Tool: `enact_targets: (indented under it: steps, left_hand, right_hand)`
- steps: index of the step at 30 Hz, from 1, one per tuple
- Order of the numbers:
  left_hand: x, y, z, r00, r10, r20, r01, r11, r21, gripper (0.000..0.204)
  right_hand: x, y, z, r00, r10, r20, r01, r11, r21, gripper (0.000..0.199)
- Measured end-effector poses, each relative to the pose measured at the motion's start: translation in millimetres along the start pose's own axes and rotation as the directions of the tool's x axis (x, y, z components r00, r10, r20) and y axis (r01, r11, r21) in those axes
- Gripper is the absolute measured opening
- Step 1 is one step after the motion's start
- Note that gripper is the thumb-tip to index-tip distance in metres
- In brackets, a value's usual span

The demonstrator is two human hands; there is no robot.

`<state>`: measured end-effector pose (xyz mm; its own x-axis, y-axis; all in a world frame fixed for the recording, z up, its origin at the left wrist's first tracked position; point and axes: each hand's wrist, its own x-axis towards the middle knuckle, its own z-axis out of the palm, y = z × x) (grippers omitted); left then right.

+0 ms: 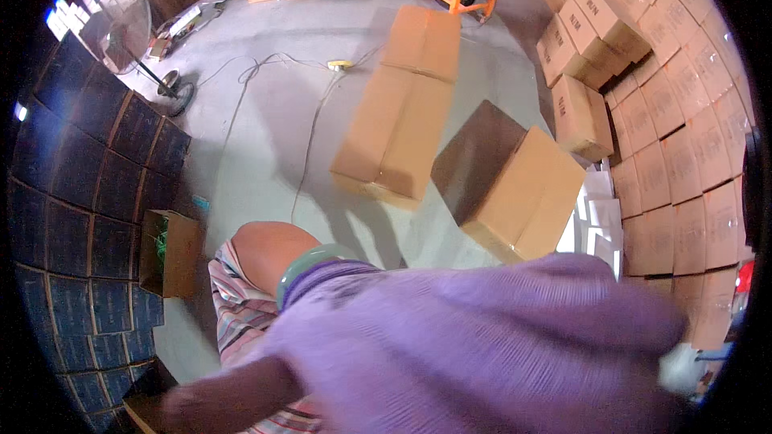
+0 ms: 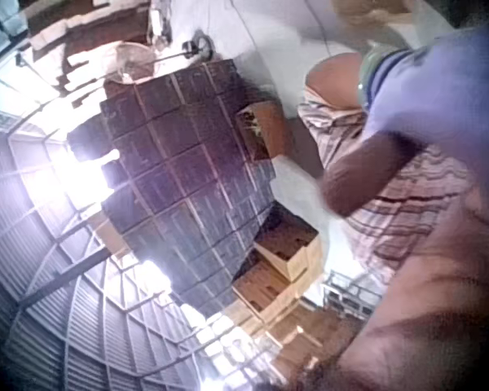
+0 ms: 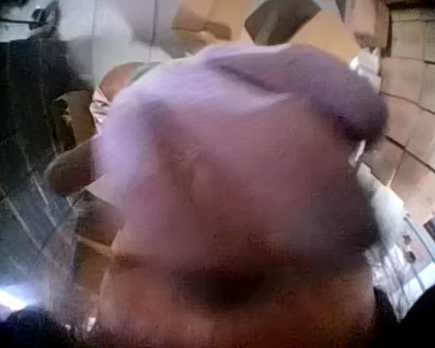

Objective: The person prepares a cardboard box, fills it with orange boxed items and small round containers, seals the box with a tape dispenser, and then plugs in an electrical cable.

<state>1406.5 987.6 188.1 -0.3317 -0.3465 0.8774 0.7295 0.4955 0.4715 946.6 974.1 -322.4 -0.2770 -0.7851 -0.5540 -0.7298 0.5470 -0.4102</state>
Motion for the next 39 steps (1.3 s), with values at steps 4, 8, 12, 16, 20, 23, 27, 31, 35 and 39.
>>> enact_targets:
  steps: [4, 8, 12, 16, 20, 23, 27, 31, 35, 39]
  left_hand:
    - [-1, -2, -7, 1.000, -0.008, -0.017, 0.008, 1.000, -0.021, 0.064]
    - [-24, -21, -2, 0.992, -0.104, -0.077, 0.100, 0.993, -0.060, 0.063]
    - [-35, -50, 11, 0.982, -0.190, -0.009, 0.185, 0.965, -0.185, 0.063]
    - [-17, -98, 34, 0.965, -0.171, 0.199, 0.239, 0.887, -0.395, 0.063]
    - [9, -139, 76, 0.918, -0.024, 0.396, 0.296, 0.705, -0.644, 0.064]
    - [22, -156, 116, 0.856, 0.009, 0.517, 0.422, 0.566, -0.708, 0.064]
    - [37, -197, 207, 0.715, 0.223, 0.662, 0.590, 0.315, -0.744, 0.064]
    - [15, -269, 274, 0.502, 0.187, 0.844, 0.804, 0.260, -0.536, 0.065]
    - [-92, -363, 314, 0.210, -0.476, 0.854, 0.955, 0.285, -0.076, 0.066]
    - [-183, -420, 322, -0.099, -0.938, 0.333, 0.995, -0.104, 0.005, 0.057]
  right_hand:
    - [-37, 36, 5, 0.995, 0.066, 0.077, -0.068, 0.998, 0.020, 0.068]
    - [-82, 80, -6, 0.975, 0.166, 0.145, -0.105, 0.928, -0.359, 0.060]
    - [-80, 149, 47, 0.932, -0.068, -0.355, -0.018, 0.972, -0.234, 0.070]
    - [-89, 176, 33, 0.977, 0.196, -0.088, -0.209, 0.962, -0.177, 0.059]
    - [-136, 145, 36, 0.957, 0.249, -0.150, -0.264, 0.960, -0.090, 0.059]
    - [-192, 55, 37, 0.936, 0.346, -0.063, -0.335, 0.931, 0.143, 0.061]
    - [-271, 136, 29, 0.864, 0.492, -0.106, -0.452, 0.851, 0.269, 0.067]
    - [-359, 204, 64, 0.706, 0.708, 0.008, -0.622, 0.615, 0.484, 0.071]
    - [-480, 291, 136, 0.428, 0.903, 0.041, -0.735, 0.321, 0.597, 0.075]
    - [-547, 342, 166, 0.277, 0.938, 0.209, -0.787, 0.097, 0.609, 0.072]
